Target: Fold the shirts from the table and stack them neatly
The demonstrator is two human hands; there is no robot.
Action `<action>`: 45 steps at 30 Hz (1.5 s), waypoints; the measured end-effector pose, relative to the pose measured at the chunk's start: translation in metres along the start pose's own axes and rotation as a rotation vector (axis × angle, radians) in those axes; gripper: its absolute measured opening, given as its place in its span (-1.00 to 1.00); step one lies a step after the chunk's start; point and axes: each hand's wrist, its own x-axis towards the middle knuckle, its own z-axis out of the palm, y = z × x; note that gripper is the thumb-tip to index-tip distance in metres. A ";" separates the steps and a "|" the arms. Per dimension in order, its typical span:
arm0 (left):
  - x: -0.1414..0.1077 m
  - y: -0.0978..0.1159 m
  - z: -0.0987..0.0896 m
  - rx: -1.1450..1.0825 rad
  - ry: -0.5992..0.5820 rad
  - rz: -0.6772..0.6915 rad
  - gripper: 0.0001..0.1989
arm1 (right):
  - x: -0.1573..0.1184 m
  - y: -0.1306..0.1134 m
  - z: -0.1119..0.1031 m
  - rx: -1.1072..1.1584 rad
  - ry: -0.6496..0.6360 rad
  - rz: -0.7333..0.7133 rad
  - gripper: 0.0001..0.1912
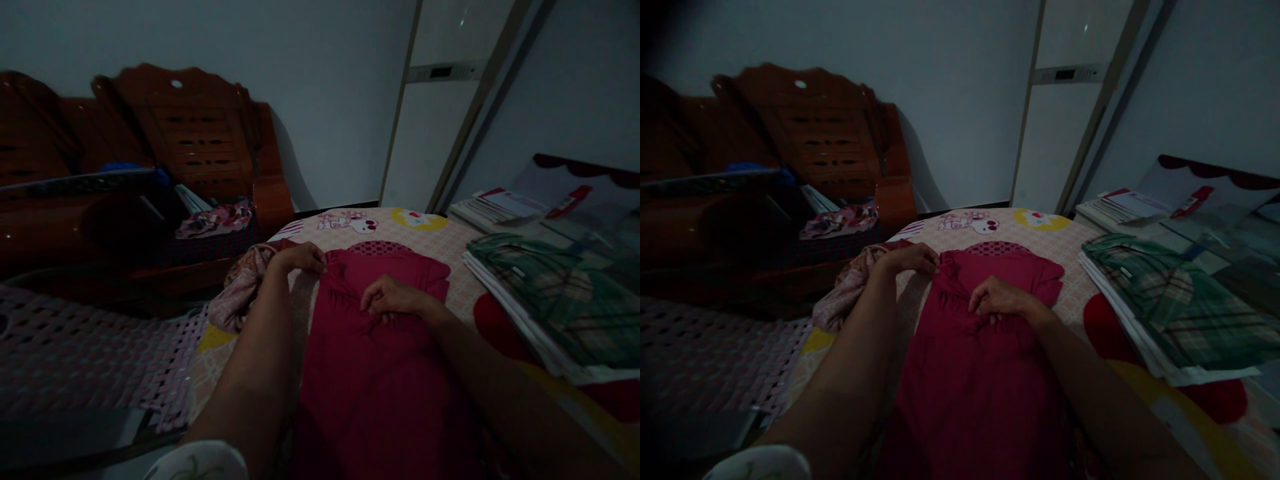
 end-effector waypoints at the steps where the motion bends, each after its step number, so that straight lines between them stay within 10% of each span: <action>1: -0.002 0.003 0.001 -0.009 0.010 0.002 -0.90 | 0.000 0.001 0.000 -0.002 0.000 -0.008 -0.77; 10: 0.001 0.034 0.019 -0.215 0.160 0.111 -0.76 | -0.006 -0.006 -0.006 0.099 -0.044 0.009 -0.76; 16: 0.006 0.041 0.024 -0.390 0.284 0.500 -0.58 | -0.010 -0.006 -0.008 0.097 -0.165 0.076 -0.77; 22: 0.013 -0.006 -0.002 -0.426 0.727 0.252 -0.77 | 0.007 0.002 -0.005 0.100 0.384 -0.091 -0.70; 28: 0.022 -0.026 -0.001 -0.205 0.613 0.149 -0.86 | 0.019 0.023 -0.006 -0.156 0.782 -0.233 -0.55; 33: 0.024 -0.024 0.007 -0.169 0.355 0.161 -0.83 | 0.021 0.033 -0.002 -0.320 0.843 -0.250 -0.54; 37: 0.023 -0.025 0.005 -0.153 0.417 0.224 -0.81 | 0.023 0.033 -0.004 -0.412 0.841 -0.252 -0.57; 45: 0.030 -0.037 0.005 -0.198 0.376 0.201 -0.84 | 0.035 0.007 -0.014 -0.283 0.679 0.190 -0.59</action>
